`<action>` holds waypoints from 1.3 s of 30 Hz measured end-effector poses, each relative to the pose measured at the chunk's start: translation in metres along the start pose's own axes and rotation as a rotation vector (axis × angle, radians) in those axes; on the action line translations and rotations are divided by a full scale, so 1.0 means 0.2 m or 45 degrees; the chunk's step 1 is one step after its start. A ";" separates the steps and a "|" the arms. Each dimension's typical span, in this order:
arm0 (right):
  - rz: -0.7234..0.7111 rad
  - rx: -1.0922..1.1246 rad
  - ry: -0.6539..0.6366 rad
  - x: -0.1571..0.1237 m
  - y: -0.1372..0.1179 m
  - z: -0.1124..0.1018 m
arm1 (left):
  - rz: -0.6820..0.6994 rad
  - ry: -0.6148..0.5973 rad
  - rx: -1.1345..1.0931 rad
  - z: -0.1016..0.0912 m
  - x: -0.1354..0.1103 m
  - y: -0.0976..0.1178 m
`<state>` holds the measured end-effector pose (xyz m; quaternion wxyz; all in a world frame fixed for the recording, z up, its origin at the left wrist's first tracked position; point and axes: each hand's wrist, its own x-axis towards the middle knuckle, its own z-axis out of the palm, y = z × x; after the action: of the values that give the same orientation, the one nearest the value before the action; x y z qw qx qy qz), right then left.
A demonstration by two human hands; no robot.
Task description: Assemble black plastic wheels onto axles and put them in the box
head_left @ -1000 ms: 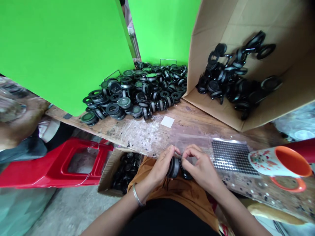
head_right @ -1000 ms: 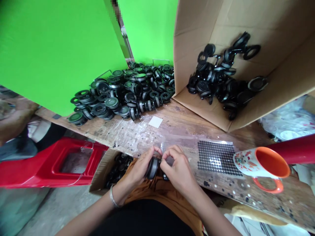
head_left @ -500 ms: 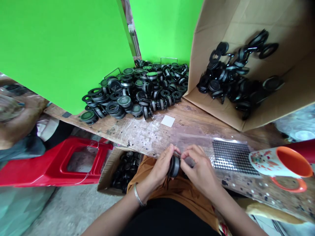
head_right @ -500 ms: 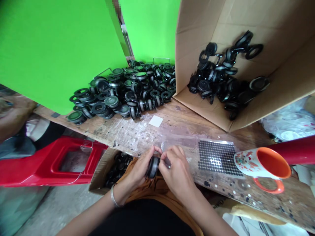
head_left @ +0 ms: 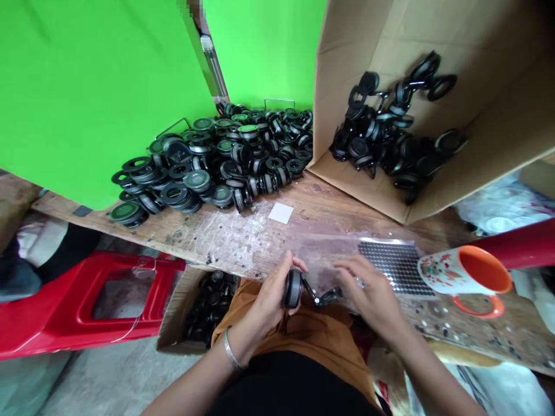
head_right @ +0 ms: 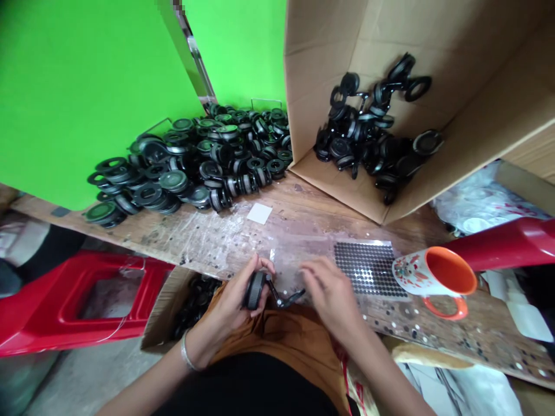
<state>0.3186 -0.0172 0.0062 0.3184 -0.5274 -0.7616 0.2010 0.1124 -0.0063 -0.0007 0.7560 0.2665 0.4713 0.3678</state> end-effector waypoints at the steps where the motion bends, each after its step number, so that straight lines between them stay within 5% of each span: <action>1: 0.109 -0.087 0.072 -0.01 0.08 -0.03 | 0.004 -0.001 -0.018 0.00 0.01 0.01; 7: 0.348 -0.486 -0.033 -0.09 0.38 -0.06 | 0.034 0.028 -0.097 -0.01 0.02 0.03; 19: 0.379 -0.706 -0.193 -0.05 0.36 -0.04 | 0.169 0.138 -0.045 -0.01 0.01 0.03; 23: 0.203 -0.492 -0.001 -0.05 0.25 -0.03 | 0.307 0.245 0.123 -0.02 0.00 0.02; 29: -0.206 -0.083 0.150 -0.01 -0.11 0.06 | 0.594 0.318 0.419 -0.01 -0.02 0.05; 39: -0.137 -0.108 0.136 0.01 -0.19 0.20 | 0.643 0.311 0.522 0.02 -0.07 0.06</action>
<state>0.2650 -0.0287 0.0032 0.3464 -0.5088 -0.7785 0.1229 0.1077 -0.0095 0.0171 0.5100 0.4751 0.5416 0.4701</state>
